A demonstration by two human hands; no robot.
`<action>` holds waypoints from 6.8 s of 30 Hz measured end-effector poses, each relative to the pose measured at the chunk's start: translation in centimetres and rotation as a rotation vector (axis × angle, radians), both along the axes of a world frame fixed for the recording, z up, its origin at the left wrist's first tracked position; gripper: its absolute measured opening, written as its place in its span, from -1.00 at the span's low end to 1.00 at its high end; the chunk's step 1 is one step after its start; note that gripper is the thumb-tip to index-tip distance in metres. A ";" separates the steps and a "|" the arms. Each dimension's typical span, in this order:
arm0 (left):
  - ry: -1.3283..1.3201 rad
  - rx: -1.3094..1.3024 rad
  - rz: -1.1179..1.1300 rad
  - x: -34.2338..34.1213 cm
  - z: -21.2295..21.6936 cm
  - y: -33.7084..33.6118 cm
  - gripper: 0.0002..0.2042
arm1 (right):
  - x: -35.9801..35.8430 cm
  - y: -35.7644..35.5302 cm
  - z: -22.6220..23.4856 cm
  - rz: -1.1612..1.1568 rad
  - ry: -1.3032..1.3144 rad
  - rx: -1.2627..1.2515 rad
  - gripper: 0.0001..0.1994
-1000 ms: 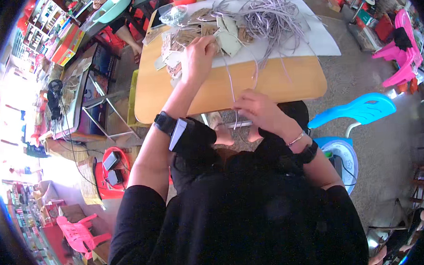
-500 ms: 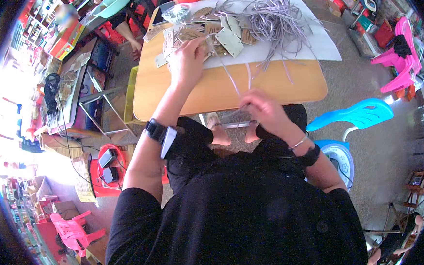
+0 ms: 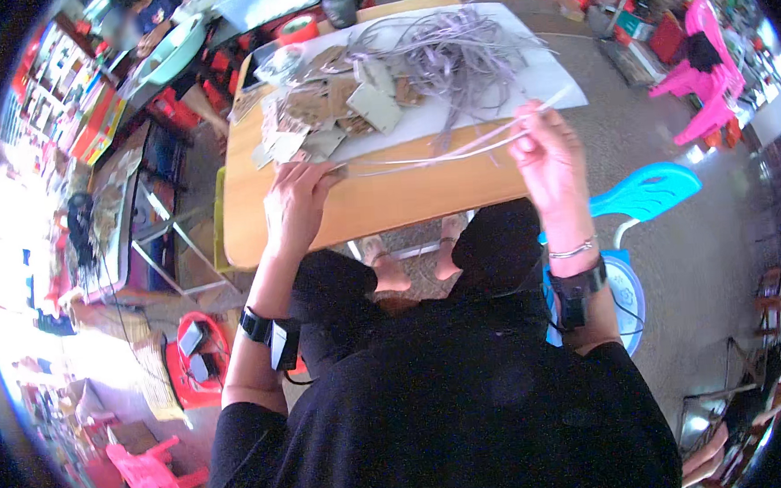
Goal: Threading laces through pre-cut cardboard shoe components.
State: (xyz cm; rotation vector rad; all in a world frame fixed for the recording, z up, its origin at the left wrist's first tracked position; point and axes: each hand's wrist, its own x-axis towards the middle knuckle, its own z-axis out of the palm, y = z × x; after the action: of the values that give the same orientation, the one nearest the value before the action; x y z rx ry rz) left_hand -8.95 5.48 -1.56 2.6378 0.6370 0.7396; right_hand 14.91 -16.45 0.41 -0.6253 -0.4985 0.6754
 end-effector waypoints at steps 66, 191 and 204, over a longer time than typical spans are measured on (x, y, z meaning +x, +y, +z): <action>0.187 -0.139 -0.170 1.2 -1.2 1.7 -0.72 | 0.7 -0.4 -0.8 -0.271 -0.102 -0.106 -0.88; -0.044 -1.205 -0.141 7.6 -2.3 -2.1 -0.68 | -2.0 6.2 -4.0 0.052 -0.552 -0.803 -0.81; -0.172 -1.604 -0.158 9.1 -2.3 -1.1 -0.74 | -2.1 6.0 -3.2 -0.102 -0.570 -0.748 -0.81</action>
State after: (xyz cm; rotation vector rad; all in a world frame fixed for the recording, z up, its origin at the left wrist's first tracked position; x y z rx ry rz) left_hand 0.13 4.42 -3.83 1.1025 0.5599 0.1670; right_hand 12.84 -10.42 -2.82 -1.5631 -0.7351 0.5726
